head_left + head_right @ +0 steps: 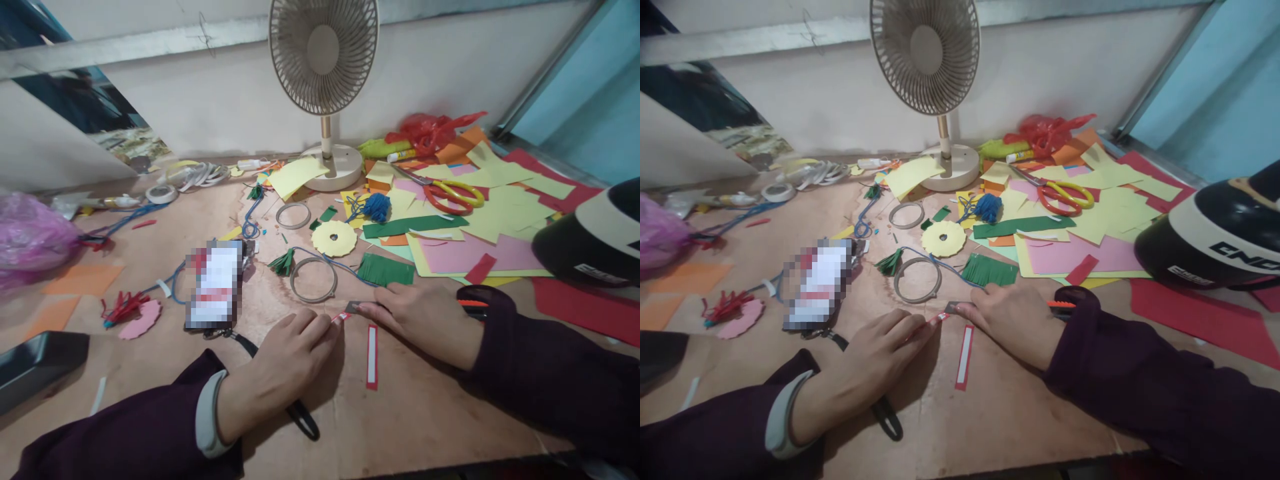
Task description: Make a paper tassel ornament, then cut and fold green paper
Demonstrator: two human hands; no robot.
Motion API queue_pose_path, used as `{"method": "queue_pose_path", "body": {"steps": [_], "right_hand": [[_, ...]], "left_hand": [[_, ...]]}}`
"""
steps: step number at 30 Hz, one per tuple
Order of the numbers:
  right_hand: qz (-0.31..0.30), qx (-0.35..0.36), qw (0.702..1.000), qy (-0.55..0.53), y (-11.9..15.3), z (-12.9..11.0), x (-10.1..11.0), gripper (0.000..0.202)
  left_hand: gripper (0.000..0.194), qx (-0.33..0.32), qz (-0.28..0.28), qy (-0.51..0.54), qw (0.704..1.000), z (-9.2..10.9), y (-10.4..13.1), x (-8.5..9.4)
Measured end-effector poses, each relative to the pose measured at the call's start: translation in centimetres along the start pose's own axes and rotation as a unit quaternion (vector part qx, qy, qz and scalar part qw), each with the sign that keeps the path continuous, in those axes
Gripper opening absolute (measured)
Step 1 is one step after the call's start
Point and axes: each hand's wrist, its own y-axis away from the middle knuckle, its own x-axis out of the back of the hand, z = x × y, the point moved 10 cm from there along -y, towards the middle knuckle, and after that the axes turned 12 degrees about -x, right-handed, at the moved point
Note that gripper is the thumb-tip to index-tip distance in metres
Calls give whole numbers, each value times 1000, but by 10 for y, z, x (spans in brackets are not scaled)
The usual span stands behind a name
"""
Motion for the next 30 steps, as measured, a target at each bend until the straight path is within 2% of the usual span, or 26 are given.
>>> {"method": "queue_pose_path", "body": {"steps": [4, 12, 20, 24, 27, 30], "right_hand": [[-22, -17, 1000, 1, -2, 4, -4, 44], [38, -12, 999, -25, 1, 5, 6, 49], [7, -5, 1000, -19, 0, 4, 0, 44], [22, 4, 1000, -3, 2, 2, 0, 41], [47, 0, 999, -17, 1, 7, 9, 47], [98, -20, 994, -42, -3, 25, 32, 56]], "left_hand": [[27, 0, 6, -3, 1000, 1, 0, 2], [24, 1, 17, -20, 1000, 0, 0, -1], [27, 2, -2, 3, 1000, 0, -1, 1], [26, -3, 5, 0, 1000, 0, 0, 0], [26, 2, 16, -5, 1000, -1, 1, -1], [25, 2, 24, -9, 1000, 0, 1, 2]]}}
